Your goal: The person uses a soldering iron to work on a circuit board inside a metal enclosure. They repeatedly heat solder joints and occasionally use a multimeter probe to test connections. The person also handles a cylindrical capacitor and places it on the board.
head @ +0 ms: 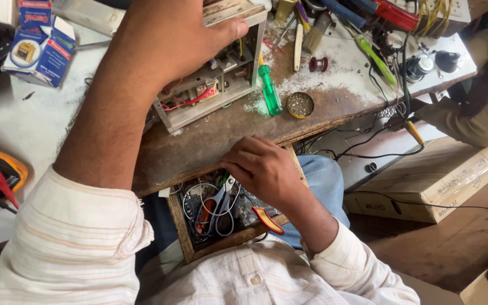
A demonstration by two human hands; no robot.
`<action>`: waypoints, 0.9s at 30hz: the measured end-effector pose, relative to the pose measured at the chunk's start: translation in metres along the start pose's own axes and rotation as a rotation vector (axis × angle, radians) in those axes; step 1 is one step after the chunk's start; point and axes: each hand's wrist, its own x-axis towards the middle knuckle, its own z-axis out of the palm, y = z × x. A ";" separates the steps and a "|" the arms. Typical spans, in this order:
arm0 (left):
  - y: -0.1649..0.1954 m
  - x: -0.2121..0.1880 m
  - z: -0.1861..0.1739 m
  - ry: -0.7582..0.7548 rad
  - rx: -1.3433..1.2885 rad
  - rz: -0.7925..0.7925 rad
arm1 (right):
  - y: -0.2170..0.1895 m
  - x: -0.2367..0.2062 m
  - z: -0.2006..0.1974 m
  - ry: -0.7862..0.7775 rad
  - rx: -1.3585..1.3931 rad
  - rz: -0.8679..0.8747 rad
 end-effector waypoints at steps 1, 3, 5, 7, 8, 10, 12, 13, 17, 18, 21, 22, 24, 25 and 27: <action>0.002 0.000 -0.002 -0.020 -0.027 -0.037 | 0.002 -0.001 0.001 -0.014 -0.006 -0.028; 0.006 0.000 -0.007 -0.059 -0.074 -0.105 | 0.006 -0.004 0.004 -0.006 -0.007 -0.033; 0.010 0.000 -0.010 -0.099 -0.115 -0.162 | 0.016 -0.008 0.003 0.044 0.000 0.016; 0.013 -0.001 -0.012 -0.023 -0.120 -0.009 | 0.040 -0.011 -0.010 0.249 -0.201 0.170; 0.014 -0.001 -0.012 0.012 -0.124 0.060 | 0.058 -0.011 -0.021 0.317 -0.251 0.274; 0.014 -0.002 -0.012 -0.030 -0.147 -0.032 | 0.099 -0.013 -0.050 0.361 -0.339 0.457; 0.013 -0.002 -0.012 -0.028 -0.139 -0.023 | 0.129 -0.017 -0.066 0.328 -0.378 0.526; 0.013 -0.002 -0.012 -0.005 -0.125 0.032 | 0.140 -0.019 -0.071 0.312 -0.384 0.521; 0.010 -0.001 -0.010 0.002 -0.133 0.017 | 0.150 -0.015 -0.072 0.295 -0.501 0.406; 0.010 -0.001 -0.010 0.010 -0.125 0.031 | 0.145 -0.010 -0.071 0.324 -0.471 0.425; 0.010 -0.001 -0.010 0.009 -0.125 0.024 | 0.118 0.009 -0.065 0.422 -0.300 0.431; 0.010 -0.001 -0.010 -0.005 -0.143 -0.006 | 0.106 0.017 -0.059 0.465 -0.192 0.396; 0.010 -0.001 -0.010 -0.027 -0.161 -0.036 | 0.079 0.027 -0.044 0.492 -0.069 0.305; 0.009 0.000 -0.010 -0.031 -0.157 -0.034 | 0.067 0.033 -0.035 0.481 -0.051 0.244; 0.008 0.000 -0.009 -0.020 -0.142 0.001 | 0.053 0.049 -0.021 0.401 -0.093 0.076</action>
